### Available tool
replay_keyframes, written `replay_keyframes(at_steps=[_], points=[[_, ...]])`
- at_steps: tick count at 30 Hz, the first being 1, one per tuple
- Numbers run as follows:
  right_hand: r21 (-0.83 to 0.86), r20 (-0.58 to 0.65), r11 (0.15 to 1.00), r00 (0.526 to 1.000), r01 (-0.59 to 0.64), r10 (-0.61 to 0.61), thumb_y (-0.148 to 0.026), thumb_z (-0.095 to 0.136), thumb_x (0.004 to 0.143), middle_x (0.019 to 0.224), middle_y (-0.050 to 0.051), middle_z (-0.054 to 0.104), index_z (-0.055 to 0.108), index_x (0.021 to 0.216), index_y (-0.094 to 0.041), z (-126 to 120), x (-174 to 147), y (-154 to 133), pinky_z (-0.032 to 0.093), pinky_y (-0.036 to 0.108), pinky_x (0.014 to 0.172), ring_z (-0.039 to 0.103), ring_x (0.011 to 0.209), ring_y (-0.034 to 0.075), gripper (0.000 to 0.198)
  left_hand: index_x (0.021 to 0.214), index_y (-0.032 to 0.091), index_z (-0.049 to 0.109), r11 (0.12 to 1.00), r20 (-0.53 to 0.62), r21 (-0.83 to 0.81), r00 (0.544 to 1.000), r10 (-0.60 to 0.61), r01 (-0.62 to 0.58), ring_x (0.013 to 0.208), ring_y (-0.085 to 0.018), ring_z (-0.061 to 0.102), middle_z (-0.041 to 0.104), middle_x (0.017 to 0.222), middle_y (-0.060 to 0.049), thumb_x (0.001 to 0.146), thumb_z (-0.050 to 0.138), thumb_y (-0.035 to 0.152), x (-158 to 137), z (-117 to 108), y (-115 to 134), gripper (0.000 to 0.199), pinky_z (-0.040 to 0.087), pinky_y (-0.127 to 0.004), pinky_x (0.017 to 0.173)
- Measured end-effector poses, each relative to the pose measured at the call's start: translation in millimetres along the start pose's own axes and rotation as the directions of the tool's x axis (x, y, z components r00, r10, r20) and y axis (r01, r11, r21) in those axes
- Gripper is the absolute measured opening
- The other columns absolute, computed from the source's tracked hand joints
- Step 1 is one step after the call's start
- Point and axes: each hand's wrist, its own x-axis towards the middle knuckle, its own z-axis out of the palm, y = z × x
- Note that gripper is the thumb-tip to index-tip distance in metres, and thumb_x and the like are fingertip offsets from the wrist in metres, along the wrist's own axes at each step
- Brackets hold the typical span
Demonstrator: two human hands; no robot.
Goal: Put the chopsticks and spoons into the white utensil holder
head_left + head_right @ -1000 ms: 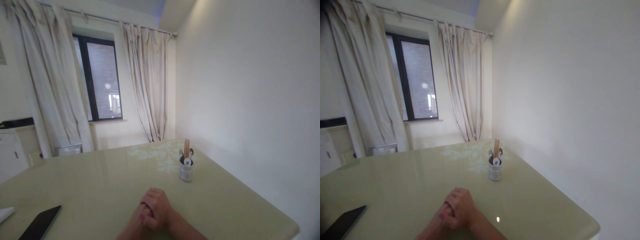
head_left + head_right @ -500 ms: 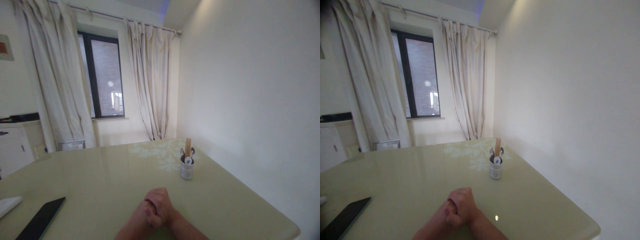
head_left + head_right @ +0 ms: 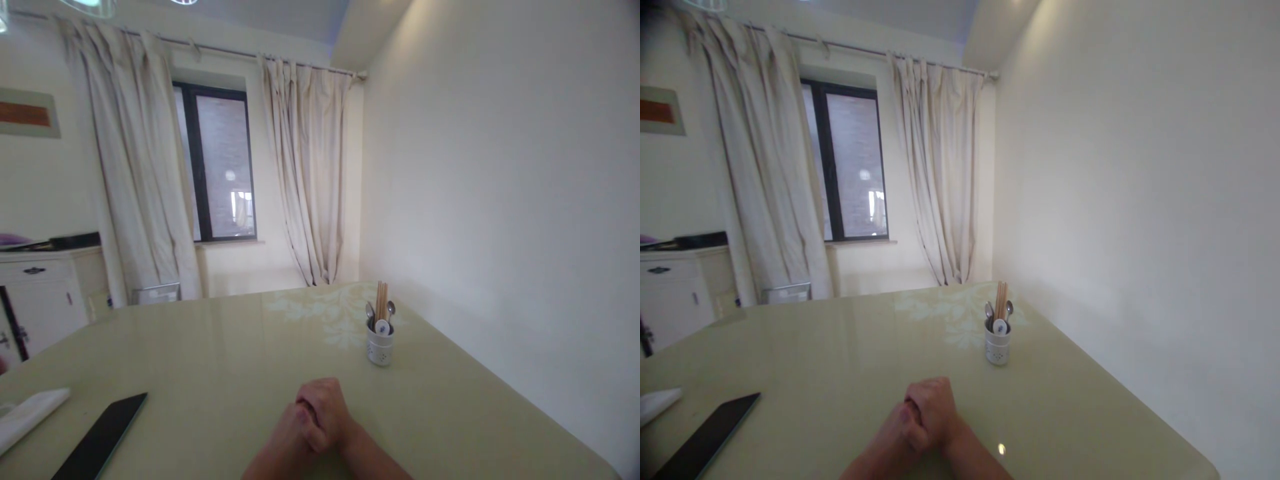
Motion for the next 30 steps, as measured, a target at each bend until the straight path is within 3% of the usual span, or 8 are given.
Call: replay_keyframes(at_steps=[4, 9, 14, 18, 20, 24, 27, 30], points=[[-0.063, -0.025, 0.998, 1.0, -0.009, 0.008, -0.07, 0.018, 0.098, 0.062, 0.007, 0.068, 0.069, 0.077, -0.022, -1, 3, 3, 0.045, 0.035, 0.06, 0.062, 0.056, 0.023, 0.073, 0.096, 0.023, 0.081, 0.97, -0.013, 0.209, 0.992, 0.127, -0.121, 0.067, -0.02, 0.074, 0.081, 0.083, -0.006, 0.08, 0.056, 0.013, 6, -4, 0, 0.031, 0.06, -0.026, 0.061], [-0.054, -0.008, 0.998, 1.0, 0.026, -0.027, -0.072, 0.027, 0.1, 0.105, 0.015, 0.08, 0.072, 0.117, -0.017, -16, 4, 6, 0.053, 0.047, 0.088, 0.072, 0.093, 0.031, 0.073, 0.12, 0.026, 0.076, 0.925, -0.096, 0.301, 0.958, 0.271, -0.231, 0.118, -0.028, 0.073, 0.081, 0.121, -0.009, 0.085, 0.061, 0.016, 9, -5, -2, 0.039, 0.058, -0.046, 0.109], [-0.012, 0.034, 0.995, 0.994, 0.103, -0.103, -0.065, 0.041, 0.101, 0.129, 0.017, 0.075, 0.063, 0.138, -0.017, -22, 1, 6, 0.051, 0.051, 0.099, 0.069, 0.111, 0.034, 0.065, 0.131, 0.026, 0.071, 0.887, -0.065, 0.367, 0.944, 0.324, -0.28, 0.125, -0.027, 0.07, 0.078, 0.127, -0.008, 0.084, 0.06, 0.015, 9, -13, 5, 0.049, 0.054, -0.048, 0.115], [-0.072, -0.136, 0.997, 0.991, -0.005, -0.005, -0.046, 0.048, 0.104, 0.139, 0.016, 0.069, 0.055, 0.147, -0.021, -25, 0, 11, 0.043, 0.052, 0.109, 0.063, 0.127, 0.033, 0.05, 0.137, 0.021, 0.065, 0.884, -0.129, 0.406, 0.943, 0.306, -0.231, 0.13, -0.029, 0.066, 0.072, 0.139, -0.014, 0.086, 0.058, 0.014, 9, -27, 19, 0.051, 0.051, -0.049, 0.116], [-0.159, -0.359, 0.968, 0.925, -0.192, 0.124, -0.041, 0.05, 0.106, 0.14, 0.016, 0.066, 0.052, 0.148, -0.023, -33, -2, 21, 0.038, 0.055, 0.112, 0.059, 0.13, 0.035, 0.046, 0.123, 0.021, 0.069, 0.909, -0.19, 0.385, 0.951, 0.245, -0.158, 0.116, -0.026, 0.07, 0.076, 0.122, -0.012, 0.09, 0.055, 0.014, 7, -33, 23, 0.036, 0.056, -0.044, 0.105], [-0.164, -0.764, 0.816, 0.595, -0.555, 0.251, -0.059, 0.056, 0.102, 0.139, 0.024, 0.059, 0.047, 0.148, -0.016, -67, -9, 56, 0.033, 0.063, 0.113, 0.051, 0.134, 0.042, 0.063, 0.081, 0.023, 0.058, 0.943, -0.311, 0.331, 0.948, 0.07, 0.039, 0.077, -0.019, 0.064, 0.066, 0.079, -0.002, 0.095, 0.051, 0.018, 3, -34, 21, 0.017, 0.051, -0.032, 0.076], [-0.087, -0.825, 0.718, 0.454, -0.691, 0.337, -0.079, 0.058, 0.089, 0.142, 0.029, 0.056, 0.042, 0.152, -0.011, -88, -16, 85, 0.033, 0.067, 0.112, 0.048, 0.135, 0.048, 0.094, 0.077, 0.025, 0.049, 0.955, -0.371, 0.246, 0.926, -0.063, 0.164, 0.065, -0.016, 0.057, 0.058, 0.07, 0.002, 0.098, 0.049, 0.027, 1, -31, 13, 0.021, 0.043, -0.027, 0.066], [0.01, -0.781, 0.626, 0.385, -0.779, 0.492, -0.084, 0.064, 0.077, 0.147, 0.033, 0.054, 0.038, 0.156, -0.009, -90, -21, 105, 0.036, 0.07, 0.108, 0.048, 0.136, 0.053, 0.112, 0.076, 0.026, 0.047, 0.954, -0.392, 0.144, 0.9, -0.189, 0.263, 0.057, -0.015, 0.051, 0.051, 0.065, 0.005, 0.099, 0.049, 0.037, 1, -27, 5, 0.026, 0.037, -0.026, 0.061]])
